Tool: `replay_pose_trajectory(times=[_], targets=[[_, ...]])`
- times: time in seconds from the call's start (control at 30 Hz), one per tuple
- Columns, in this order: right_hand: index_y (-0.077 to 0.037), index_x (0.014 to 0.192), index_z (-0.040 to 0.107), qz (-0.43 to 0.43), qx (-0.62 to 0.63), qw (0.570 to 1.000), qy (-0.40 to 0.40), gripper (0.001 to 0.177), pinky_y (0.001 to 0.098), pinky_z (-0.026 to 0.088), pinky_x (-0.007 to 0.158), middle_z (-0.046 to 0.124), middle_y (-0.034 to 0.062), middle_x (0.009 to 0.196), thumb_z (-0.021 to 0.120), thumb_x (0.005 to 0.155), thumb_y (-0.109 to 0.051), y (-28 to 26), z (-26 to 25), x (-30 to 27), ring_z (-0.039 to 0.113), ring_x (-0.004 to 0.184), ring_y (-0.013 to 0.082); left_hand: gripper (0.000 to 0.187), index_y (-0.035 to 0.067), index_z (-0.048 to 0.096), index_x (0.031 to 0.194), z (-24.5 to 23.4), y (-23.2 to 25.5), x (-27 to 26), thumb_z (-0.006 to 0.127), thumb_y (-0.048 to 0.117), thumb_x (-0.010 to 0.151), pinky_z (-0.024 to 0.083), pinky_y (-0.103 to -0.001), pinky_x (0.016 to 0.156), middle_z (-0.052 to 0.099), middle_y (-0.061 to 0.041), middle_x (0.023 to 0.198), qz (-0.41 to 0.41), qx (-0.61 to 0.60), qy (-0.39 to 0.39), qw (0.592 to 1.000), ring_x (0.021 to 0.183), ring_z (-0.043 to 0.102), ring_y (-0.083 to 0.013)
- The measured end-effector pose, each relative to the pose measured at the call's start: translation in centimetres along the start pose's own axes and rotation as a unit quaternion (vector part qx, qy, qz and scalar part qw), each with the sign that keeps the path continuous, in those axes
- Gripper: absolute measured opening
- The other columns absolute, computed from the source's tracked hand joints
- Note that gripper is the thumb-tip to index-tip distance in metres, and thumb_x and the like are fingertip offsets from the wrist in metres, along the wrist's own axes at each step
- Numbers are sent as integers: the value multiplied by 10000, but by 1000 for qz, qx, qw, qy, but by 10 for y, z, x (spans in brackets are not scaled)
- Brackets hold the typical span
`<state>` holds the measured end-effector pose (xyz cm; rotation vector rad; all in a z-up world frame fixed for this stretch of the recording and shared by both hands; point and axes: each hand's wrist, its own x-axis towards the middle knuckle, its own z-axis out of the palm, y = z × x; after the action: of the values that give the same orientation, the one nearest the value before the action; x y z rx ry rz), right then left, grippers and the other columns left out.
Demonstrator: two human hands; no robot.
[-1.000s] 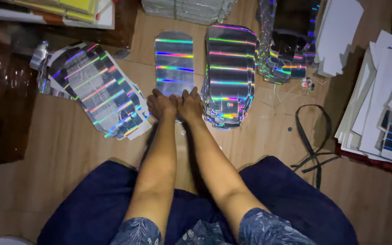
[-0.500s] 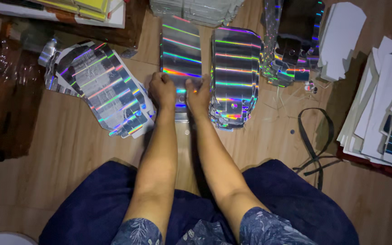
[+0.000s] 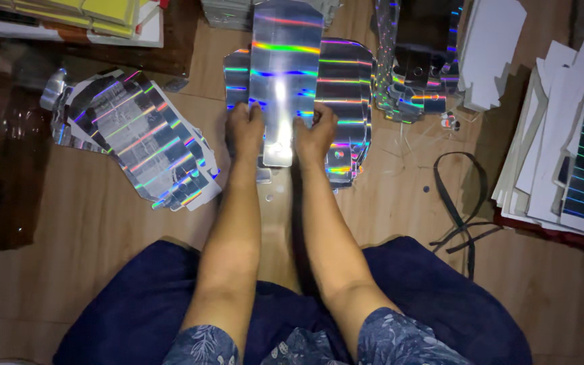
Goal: The person sits on the floor and handles stacks of rectangular holographic sheets. They pick up individual sheets, peel off white backing paper, and place the sheets into a neat pile.
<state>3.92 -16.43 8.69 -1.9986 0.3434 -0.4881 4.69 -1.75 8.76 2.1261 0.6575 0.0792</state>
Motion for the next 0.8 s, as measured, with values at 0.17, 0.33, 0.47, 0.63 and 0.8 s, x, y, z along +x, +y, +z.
replay_pose_trajectory(times=[0.17, 0.33, 0.47, 0.63, 0.8], targets=[[-29, 1103, 597, 87, 91, 990, -66, 354, 285, 540, 756, 694, 60, 972, 752, 797, 56, 10, 14, -2, 653, 840, 140, 308, 49, 679, 884, 13, -35, 22, 672, 356, 913, 477, -512, 716, 685, -204, 933, 52, 28, 63, 996, 846, 632, -430], [-22, 1134, 565, 105, 125, 982, -92, 359, 270, 530, 744, 695, 64, 966, 706, 823, 85, 20, 24, -2, 654, 813, 128, 418, -16, 633, 774, 3, -45, 23, 688, 374, 914, 480, -410, 694, 629, -134, 733, -61, -97, -45, 992, 687, 581, -282], [-11, 1181, 551, 96, 114, 984, -96, 375, 247, 538, 786, 699, 36, 955, 702, 852, 90, 16, 28, -6, 678, 871, 98, 412, 4, 691, 765, 0, -50, 24, 688, 388, 915, 469, -360, 612, 611, -64, 634, -76, -172, -37, 981, 602, 559, -168], [9, 1243, 641, 153, 78, 976, -130, 363, 270, 493, 708, 688, 72, 899, 715, 888, 10, 8, 27, -7, 615, 779, 134, 431, -4, 745, 771, 5, -61, 35, 697, 387, 946, 490, -374, 653, 669, -89, 646, -96, -116, 17, 988, 622, 615, -182], [23, 1154, 689, 113, 180, 973, -86, 250, 238, 517, 756, 733, 34, 949, 663, 909, -23, 8, 24, -4, 662, 836, 96, 153, 81, 779, 897, -2, -60, 25, 656, 159, 853, 595, -409, 713, 732, -90, 765, -166, -84, -8, 982, 706, 749, -297]])
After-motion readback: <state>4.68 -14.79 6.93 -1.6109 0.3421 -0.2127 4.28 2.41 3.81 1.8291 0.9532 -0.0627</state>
